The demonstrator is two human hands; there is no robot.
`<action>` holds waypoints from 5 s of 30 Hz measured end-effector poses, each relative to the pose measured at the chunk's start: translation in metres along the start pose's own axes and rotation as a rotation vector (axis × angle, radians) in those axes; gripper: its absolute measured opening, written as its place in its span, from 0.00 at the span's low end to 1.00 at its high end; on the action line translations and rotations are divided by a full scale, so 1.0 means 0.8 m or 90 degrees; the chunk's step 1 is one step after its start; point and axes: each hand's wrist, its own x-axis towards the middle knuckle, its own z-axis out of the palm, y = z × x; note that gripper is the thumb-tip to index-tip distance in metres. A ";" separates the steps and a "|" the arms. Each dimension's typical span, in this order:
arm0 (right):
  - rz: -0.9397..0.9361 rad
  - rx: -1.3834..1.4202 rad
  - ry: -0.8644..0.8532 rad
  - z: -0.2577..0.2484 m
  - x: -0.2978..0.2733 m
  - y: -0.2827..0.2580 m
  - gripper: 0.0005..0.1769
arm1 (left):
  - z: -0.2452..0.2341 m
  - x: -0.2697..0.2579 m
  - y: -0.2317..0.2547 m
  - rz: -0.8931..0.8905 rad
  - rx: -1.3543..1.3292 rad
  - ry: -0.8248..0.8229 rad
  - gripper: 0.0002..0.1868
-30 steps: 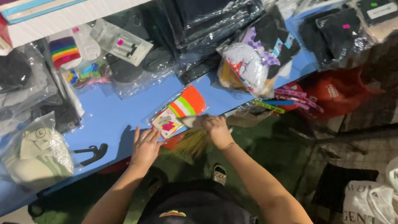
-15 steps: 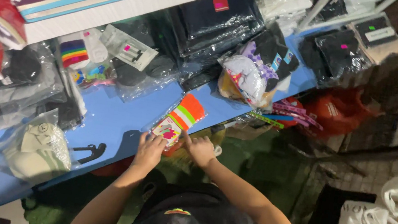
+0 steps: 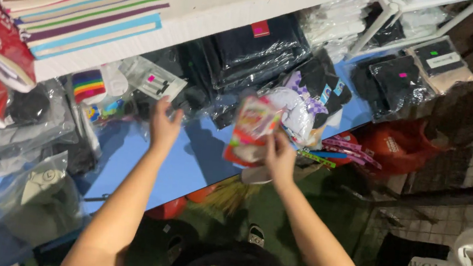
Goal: The person wipes the surface of various packaged items, including clothing and socks, using a cloth. They handle the items one by one, wiping them and placing them back on the blue table.
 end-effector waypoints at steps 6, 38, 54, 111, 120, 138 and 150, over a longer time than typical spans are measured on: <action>0.096 0.130 0.113 -0.063 0.184 0.035 0.17 | 0.056 0.067 -0.137 -0.380 -0.052 0.064 0.39; 0.108 0.198 -0.196 0.022 -0.085 -0.030 0.21 | -0.041 -0.188 -0.041 -0.307 0.148 -0.232 0.30; -0.272 -0.474 -0.444 0.242 -0.069 -0.037 0.32 | -0.048 -0.256 -0.041 -0.167 0.485 -0.382 0.50; -0.328 -0.409 -0.235 0.235 -0.074 0.012 0.16 | -0.084 -0.269 -0.071 -0.001 0.473 -0.332 0.43; -0.023 -0.389 0.034 0.090 -0.079 -0.006 0.17 | -0.086 -0.177 -0.006 -0.090 0.466 -0.496 0.32; -0.017 -0.076 0.175 0.096 -0.192 -0.056 0.21 | -0.025 -0.035 -0.051 -0.096 0.029 -0.411 0.16; -0.224 -0.365 -0.135 0.231 -0.084 0.039 0.24 | -0.084 -0.175 -0.095 -0.303 0.155 -0.258 0.13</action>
